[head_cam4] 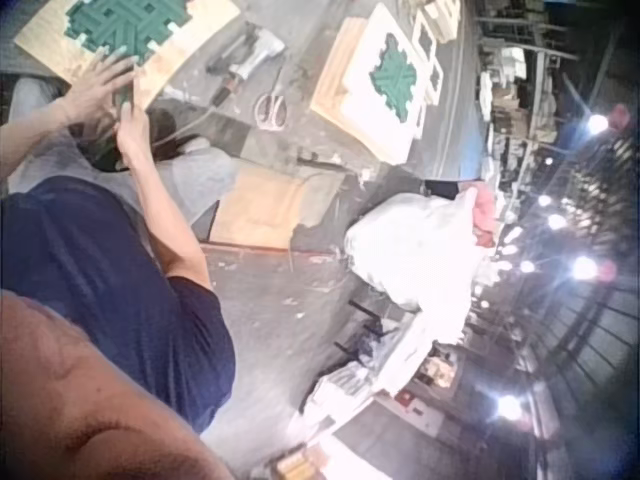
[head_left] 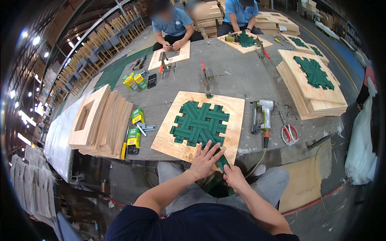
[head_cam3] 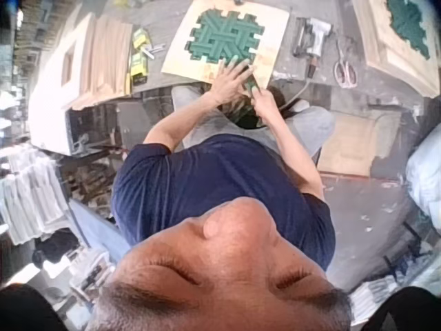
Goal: The person weaves green plastic strips into a wooden frame to create a decorative cushion. They use a staple gun to secure the strips and scissors to trim excess material. The process involves folding the strips and stapling them repeatedly to form a woven pattern.
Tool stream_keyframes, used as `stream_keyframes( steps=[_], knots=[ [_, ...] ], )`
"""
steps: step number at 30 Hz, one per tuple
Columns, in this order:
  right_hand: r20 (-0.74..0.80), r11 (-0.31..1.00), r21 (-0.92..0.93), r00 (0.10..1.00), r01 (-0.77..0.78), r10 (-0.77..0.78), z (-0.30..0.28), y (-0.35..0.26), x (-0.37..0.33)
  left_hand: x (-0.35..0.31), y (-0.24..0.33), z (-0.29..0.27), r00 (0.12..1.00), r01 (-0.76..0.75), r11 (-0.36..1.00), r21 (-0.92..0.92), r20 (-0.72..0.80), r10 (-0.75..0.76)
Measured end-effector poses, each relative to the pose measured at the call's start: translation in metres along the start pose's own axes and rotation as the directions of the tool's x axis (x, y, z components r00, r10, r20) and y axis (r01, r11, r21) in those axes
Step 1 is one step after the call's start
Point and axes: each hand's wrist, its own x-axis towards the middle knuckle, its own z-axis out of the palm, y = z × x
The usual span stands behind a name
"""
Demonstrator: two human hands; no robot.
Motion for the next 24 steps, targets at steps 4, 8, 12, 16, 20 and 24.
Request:
stream_keyframes(
  steps=[4,8,12,16,20,24],
  knots=[
    [-0.035,0.985,-0.109,0.99,0.13,-0.135,-0.009,0.024,-0.009,0.002,-0.001,0.005,0.994,-0.044,0.992,0.115,-0.097,0.056],
    [-0.021,0.969,-0.139,0.977,0.206,-0.211,-0.018,0.04,-0.01,0.004,-0.001,0.006,0.995,-0.066,0.995,0.072,-0.067,0.07],
    [-0.016,0.962,-0.211,0.983,0.175,-0.182,-0.024,0.046,-0.014,0.004,-0.001,0.009,0.995,-0.077,0.995,0.067,-0.066,0.081],
    [-0.012,0.971,-0.179,0.986,0.16,-0.165,-0.029,0.048,-0.018,0.004,-0.002,0.012,0.989,-0.109,0.985,0.131,-0.083,0.12],
    [-0.003,0.972,-0.168,0.986,0.165,-0.168,-0.035,0.051,-0.018,0.005,-0.004,0.015,0.989,-0.117,0.985,0.131,-0.08,0.128],
    [-0.015,0.976,-0.186,0.993,0.116,-0.121,-0.037,0.055,-0.016,0.004,-0.005,0.017,0.99,-0.108,0.985,0.133,-0.072,0.119]
  ],
)
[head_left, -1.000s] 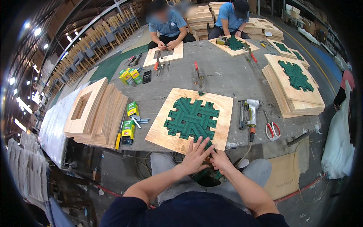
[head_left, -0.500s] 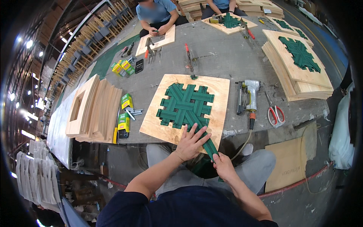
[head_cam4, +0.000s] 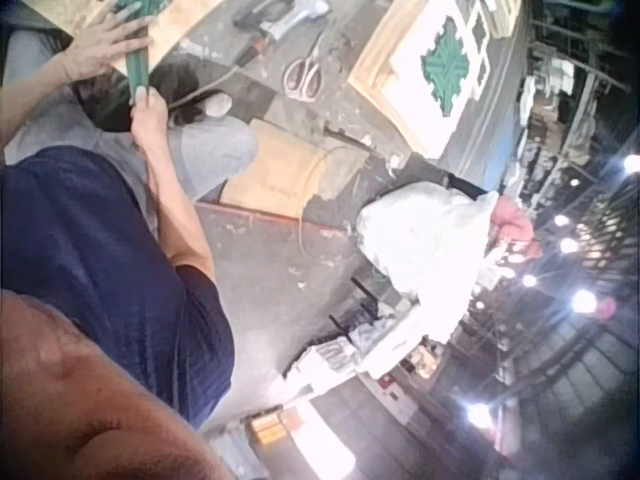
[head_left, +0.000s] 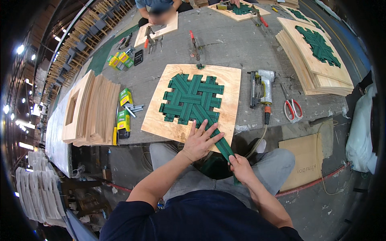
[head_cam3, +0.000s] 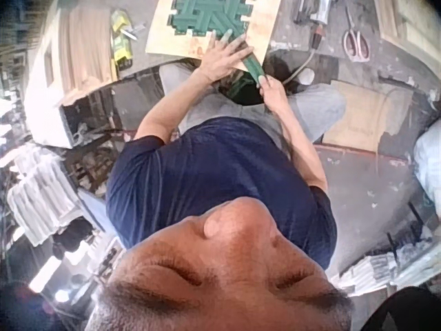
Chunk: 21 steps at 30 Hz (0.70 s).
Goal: The person weaves green plastic strips into a wooden frame to create a decorative cushion. They use a staple gun to secure the strips and scissors to trim excess material. The process involves folding the strips and stapling them repeatedly to form a woven pattern.
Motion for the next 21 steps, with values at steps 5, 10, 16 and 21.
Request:
stream_keyframes(
  steps=[5,10,16,21],
  knots=[
    [-0.011,0.997,-0.069,1.0,-0.019,0.018,0.0,0.004,0.006,-0.001,0.0,-0.001,1.0,0.01,1.0,-0.005,0.019,-0.01],
    [-0.001,0.997,-0.083,1.0,-0.011,0.011,0.001,0.014,0.02,0.002,0.001,-0.008,0.999,0.039,0.997,-0.061,0.034,-0.036],
    [0.08,0.999,-0.027,0.996,0.033,-0.031,-0.001,0.028,0.033,-0.027,0.032,-0.041,0.995,0.01,0.907,-0.422,0.098,0.035],
    [0.147,0.993,0.11,0.989,-0.046,0.029,-0.006,0.03,0.035,-0.056,0.07,-0.024,0.854,0.403,0.666,-0.628,0.52,-0.025]
  ],
)
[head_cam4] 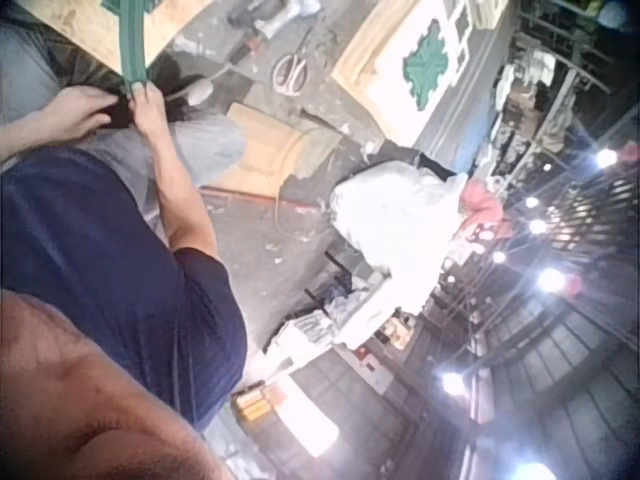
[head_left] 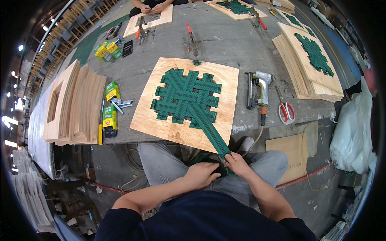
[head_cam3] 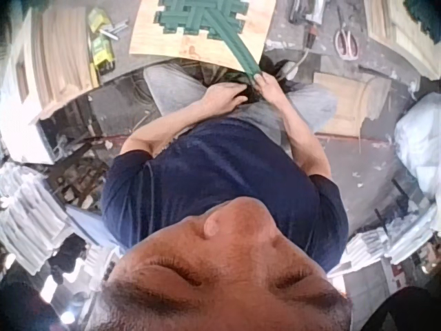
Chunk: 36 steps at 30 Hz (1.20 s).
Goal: The person weaves green plastic strips into a wooden frame to create a decorative cushion. They use a staple gun to secure the strips and scissors to trim excess material. The process involves folding the strips and stapling them repeatedly to form a woven pattern.
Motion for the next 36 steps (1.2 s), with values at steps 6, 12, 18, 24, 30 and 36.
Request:
stream_keyframes(
  steps=[6,12,18,24,30,36],
  knots=[
    [0.057,0.992,0.016,0.99,-0.127,0.126,-0.004,0.001,0.004,0.075,-0.021,0.042,0.992,0.103,0.92,-0.379,-0.023,-0.121],
    [-0.029,0.987,-0.026,0.987,-0.16,0.16,-0.001,0.003,0.01,0.103,-0.034,0.038,0.975,-0.191,0.959,-0.211,-0.152,0.161],
    [-0.029,0.686,-0.727,0.997,0.028,-0.072,-0.001,-0.034,-0.02,0.118,-0.05,0.035,0.947,-0.303,0.951,-0.064,-0.127,0.294],
    [-0.238,0.805,-0.583,0.925,0.108,-0.297,-0.104,-0.136,-0.022,0.128,-0.061,0.042,0.974,-0.223,0.97,0.095,-0.009,0.225],
    [-0.643,0.68,-0.644,0.729,-0.349,-0.235,-0.184,-0.216,0.115,0.129,-0.064,0.047,0.957,-0.261,0.96,-0.1,-0.158,0.244],
    [-0.725,0.941,-0.295,0.681,-0.169,-0.105,-0.18,-0.217,0.147,0.127,-0.065,0.045,0.929,-0.31,0.937,-0.16,-0.264,0.262]
  ],
)
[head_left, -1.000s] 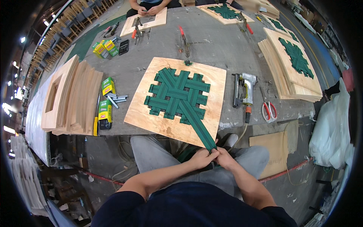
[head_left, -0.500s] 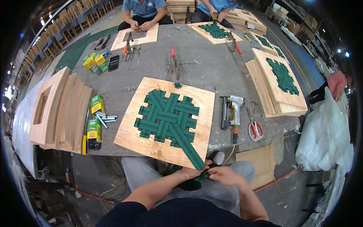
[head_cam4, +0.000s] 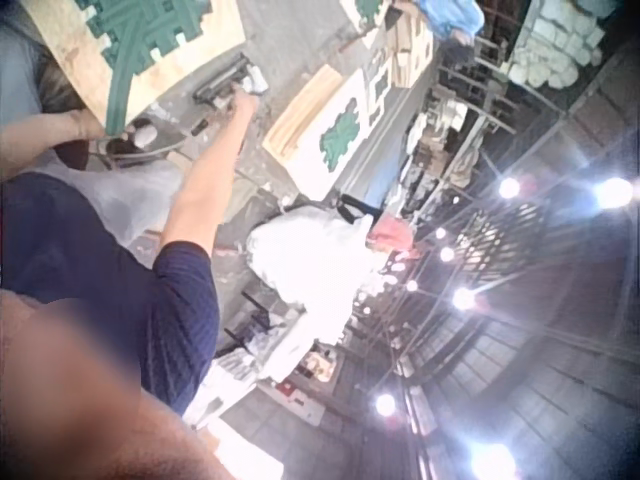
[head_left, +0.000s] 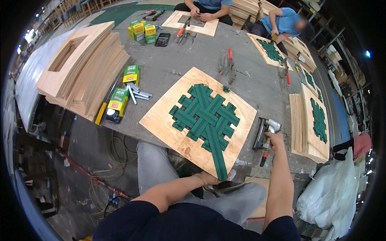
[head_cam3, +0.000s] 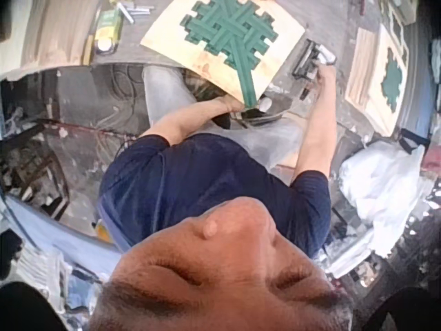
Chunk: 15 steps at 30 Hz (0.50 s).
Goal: The person weaves green plastic strips into a wooden frame to create a decorative cushion. They use a staple gun to secure the strips and scissors to trim excess material. The process involves folding the strips and stapling them repeatedly to form a woven pattern.
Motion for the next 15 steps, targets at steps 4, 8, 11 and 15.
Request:
stream_keyframes(
  steps=[4,8,11,15],
  knots=[
    [0.106,0.992,0.117,0.992,0.051,-0.064,-0.021,-0.009,-0.048,0.003,-0.003,0.003,0.997,-0.077,0.979,0.19,-0.008,0.08],
    [0.165,0.96,0.225,0.965,0.165,-0.204,-0.03,-0.015,-0.12,0.003,-0.005,0.0,0.991,0.044,0.998,-0.039,0.127,-0.038],
    [0.308,0.983,0.156,0.941,0.093,-0.138,-0.025,-0.021,-0.171,0.003,0.001,-0.003,0.999,0.02,0.987,-0.158,0.046,-0.013],
    [0.564,0.971,0.079,0.793,0.226,-0.231,0.009,-0.024,-0.226,0.0,0.008,-0.013,1.0,0.019,0.989,-0.149,-0.015,-0.021]
  ],
)
